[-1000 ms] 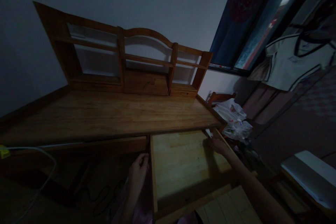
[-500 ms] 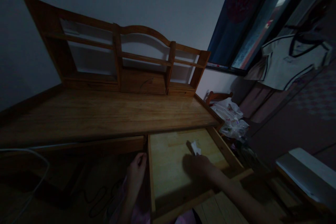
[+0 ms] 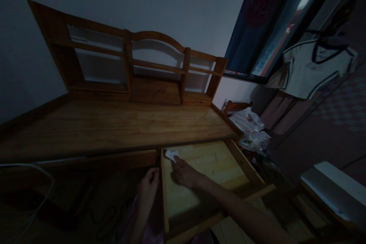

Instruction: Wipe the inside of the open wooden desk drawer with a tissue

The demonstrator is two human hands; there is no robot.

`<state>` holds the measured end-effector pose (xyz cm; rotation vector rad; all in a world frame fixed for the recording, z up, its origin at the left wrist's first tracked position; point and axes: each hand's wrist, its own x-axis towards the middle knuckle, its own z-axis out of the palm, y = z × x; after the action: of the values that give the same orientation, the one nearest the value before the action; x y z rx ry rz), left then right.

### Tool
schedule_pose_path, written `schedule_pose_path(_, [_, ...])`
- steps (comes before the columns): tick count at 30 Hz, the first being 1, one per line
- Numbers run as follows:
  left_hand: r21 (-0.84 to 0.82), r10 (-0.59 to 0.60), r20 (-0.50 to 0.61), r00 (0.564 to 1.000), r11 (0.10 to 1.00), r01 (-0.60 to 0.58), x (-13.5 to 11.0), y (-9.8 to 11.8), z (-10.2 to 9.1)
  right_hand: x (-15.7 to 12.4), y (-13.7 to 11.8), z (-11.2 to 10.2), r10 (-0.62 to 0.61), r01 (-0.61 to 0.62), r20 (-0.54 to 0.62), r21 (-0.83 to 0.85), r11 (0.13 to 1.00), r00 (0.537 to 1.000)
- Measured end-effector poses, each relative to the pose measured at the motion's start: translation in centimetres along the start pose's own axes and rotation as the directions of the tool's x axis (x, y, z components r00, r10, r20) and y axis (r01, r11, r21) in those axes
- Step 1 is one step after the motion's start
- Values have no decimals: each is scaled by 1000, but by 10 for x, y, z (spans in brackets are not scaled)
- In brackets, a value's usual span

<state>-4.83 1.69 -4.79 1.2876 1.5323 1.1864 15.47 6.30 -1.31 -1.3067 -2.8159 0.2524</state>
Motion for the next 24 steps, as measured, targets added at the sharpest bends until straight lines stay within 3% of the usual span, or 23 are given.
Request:
schedule_pose_path(6, [1,28,-16,999,1000,-28,2,-4,-1,-24,-33,-18,-176,160,49,238,958,983])
schedule_pose_path(11, [4,-3,-11,1000,1000,4,4,-7,0,-59,-21,-43,-193,163,58,338,927,979])
schedule_pose_path(15, [9,-10,-33,999,1000,11,6,-7,0,-77,6,-53,-48,38,27,277,960,998])
schedule_pose_path(18, [14,-11,-25,1000,1000,12,5,-6,-1,-90,29,-55,124,-126,26,124,984,992])
schedule_pose_path(22, [-2,-22,-16,1000,1000,22,3,-4,-3,-111,65,-54,434,-431,9,-96,897,901])
schedule_pose_path(24, [-6,-17,-11,1000,1000,17,3,-3,-4,-123,83,-53,515,-514,-26,-128,848,857])
